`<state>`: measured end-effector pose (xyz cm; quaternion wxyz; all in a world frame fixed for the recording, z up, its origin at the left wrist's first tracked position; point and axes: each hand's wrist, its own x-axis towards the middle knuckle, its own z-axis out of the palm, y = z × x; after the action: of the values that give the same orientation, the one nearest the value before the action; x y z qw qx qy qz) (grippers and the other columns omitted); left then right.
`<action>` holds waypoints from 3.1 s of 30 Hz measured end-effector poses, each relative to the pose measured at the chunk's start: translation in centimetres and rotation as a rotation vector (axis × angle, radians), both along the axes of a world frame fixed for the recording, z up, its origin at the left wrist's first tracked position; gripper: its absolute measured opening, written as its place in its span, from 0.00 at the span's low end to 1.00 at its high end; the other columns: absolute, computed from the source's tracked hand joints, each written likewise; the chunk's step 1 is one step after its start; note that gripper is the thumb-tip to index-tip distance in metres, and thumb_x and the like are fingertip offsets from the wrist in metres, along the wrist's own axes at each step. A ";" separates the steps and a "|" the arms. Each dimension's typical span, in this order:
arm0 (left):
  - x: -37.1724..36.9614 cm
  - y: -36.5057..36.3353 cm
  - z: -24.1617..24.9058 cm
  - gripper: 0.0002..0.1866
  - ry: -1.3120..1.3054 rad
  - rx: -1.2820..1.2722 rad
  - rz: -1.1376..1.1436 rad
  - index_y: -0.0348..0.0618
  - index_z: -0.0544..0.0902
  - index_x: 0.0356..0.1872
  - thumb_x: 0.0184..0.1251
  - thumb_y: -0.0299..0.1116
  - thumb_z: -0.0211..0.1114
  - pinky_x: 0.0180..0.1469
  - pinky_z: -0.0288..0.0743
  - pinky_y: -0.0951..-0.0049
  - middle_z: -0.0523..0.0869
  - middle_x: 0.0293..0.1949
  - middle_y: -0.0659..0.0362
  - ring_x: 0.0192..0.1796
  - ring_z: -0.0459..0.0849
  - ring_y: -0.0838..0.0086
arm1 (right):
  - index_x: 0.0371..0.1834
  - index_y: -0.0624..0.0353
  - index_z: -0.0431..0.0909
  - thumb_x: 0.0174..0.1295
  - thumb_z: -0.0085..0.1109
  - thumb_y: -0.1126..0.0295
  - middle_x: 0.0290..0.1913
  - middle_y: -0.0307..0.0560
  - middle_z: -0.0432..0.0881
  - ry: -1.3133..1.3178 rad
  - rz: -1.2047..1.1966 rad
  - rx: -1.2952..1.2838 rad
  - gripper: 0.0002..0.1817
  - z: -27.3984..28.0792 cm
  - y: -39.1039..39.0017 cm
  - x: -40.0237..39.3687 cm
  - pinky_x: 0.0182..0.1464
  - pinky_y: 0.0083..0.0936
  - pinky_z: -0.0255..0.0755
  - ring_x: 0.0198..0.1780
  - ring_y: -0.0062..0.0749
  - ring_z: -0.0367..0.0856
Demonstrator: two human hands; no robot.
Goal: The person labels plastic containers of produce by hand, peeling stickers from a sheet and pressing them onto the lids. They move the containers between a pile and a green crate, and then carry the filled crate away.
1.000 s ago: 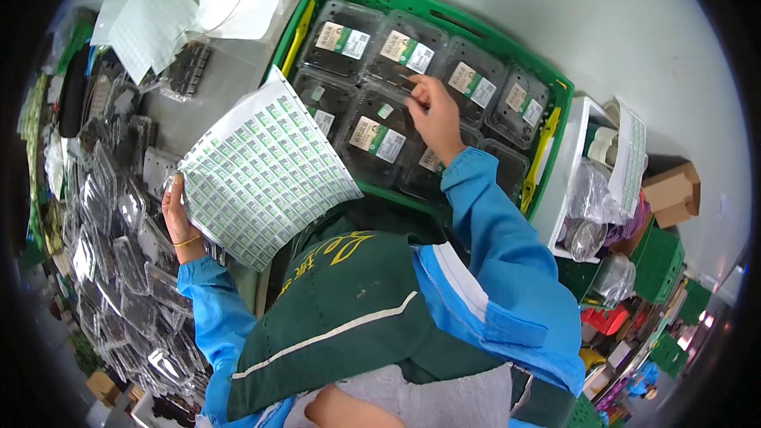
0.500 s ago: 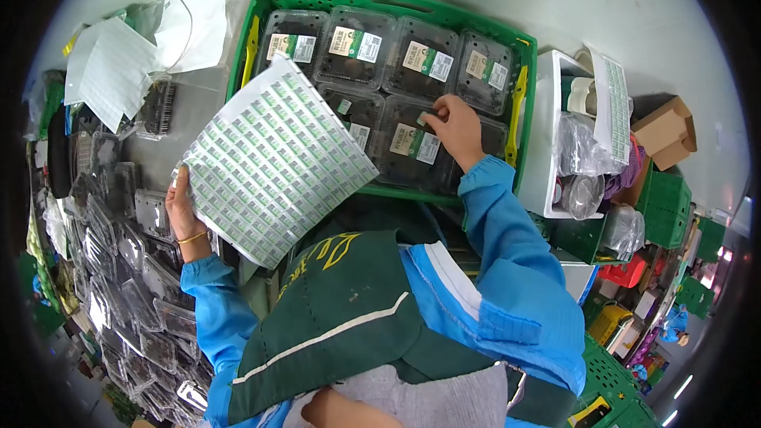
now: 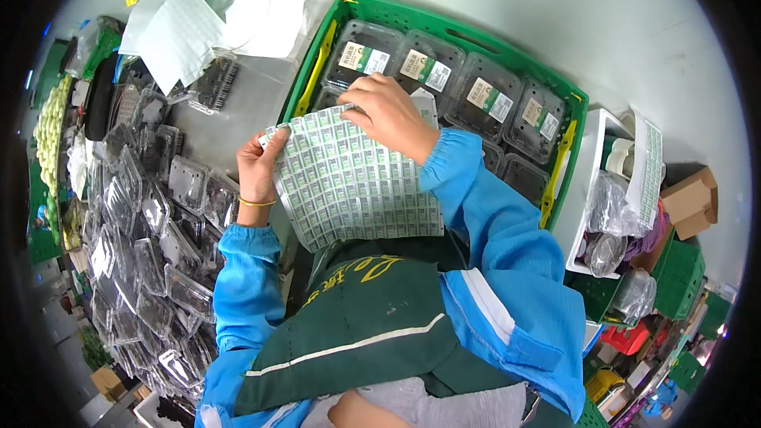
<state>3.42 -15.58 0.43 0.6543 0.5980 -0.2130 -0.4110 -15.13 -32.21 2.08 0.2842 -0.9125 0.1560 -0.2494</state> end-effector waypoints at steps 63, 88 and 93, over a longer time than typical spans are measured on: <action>2.5 1.8 -3.0 0.07 0.214 0.118 0.158 0.36 0.83 0.33 0.62 0.30 0.67 0.32 0.75 0.81 0.86 0.30 0.59 0.28 0.82 0.80 | 0.50 0.58 0.73 0.56 0.57 0.78 0.34 0.47 0.78 -0.364 -0.556 0.377 0.17 -6.3 -12.8 -1.5 0.44 0.35 0.72 0.44 0.42 0.78; 0.4 -2.0 -1.6 0.07 0.211 0.095 0.014 0.37 0.83 0.36 0.63 0.30 0.67 0.33 0.74 0.81 0.86 0.31 0.61 0.29 0.80 0.81 | 0.36 0.60 0.79 0.51 0.68 0.63 0.31 0.49 0.82 0.095 -1.124 0.154 0.15 -8.7 -12.9 -16.4 0.38 0.34 0.74 0.34 0.41 0.81; 0.1 -2.0 -0.9 0.07 0.078 0.128 -0.049 0.37 0.82 0.35 0.64 0.31 0.66 0.32 0.72 0.82 0.85 0.31 0.62 0.29 0.80 0.83 | 0.39 0.61 0.80 0.54 0.65 0.70 0.34 0.47 0.81 -0.146 -0.867 0.286 0.11 -6.4 -11.2 -12.2 0.38 0.27 0.74 0.35 0.32 0.81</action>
<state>3.49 -17.54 -0.49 0.6123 0.6168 -0.1754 -0.4626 -27.35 -43.39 -4.28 0.2871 -0.6948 0.5355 -0.3849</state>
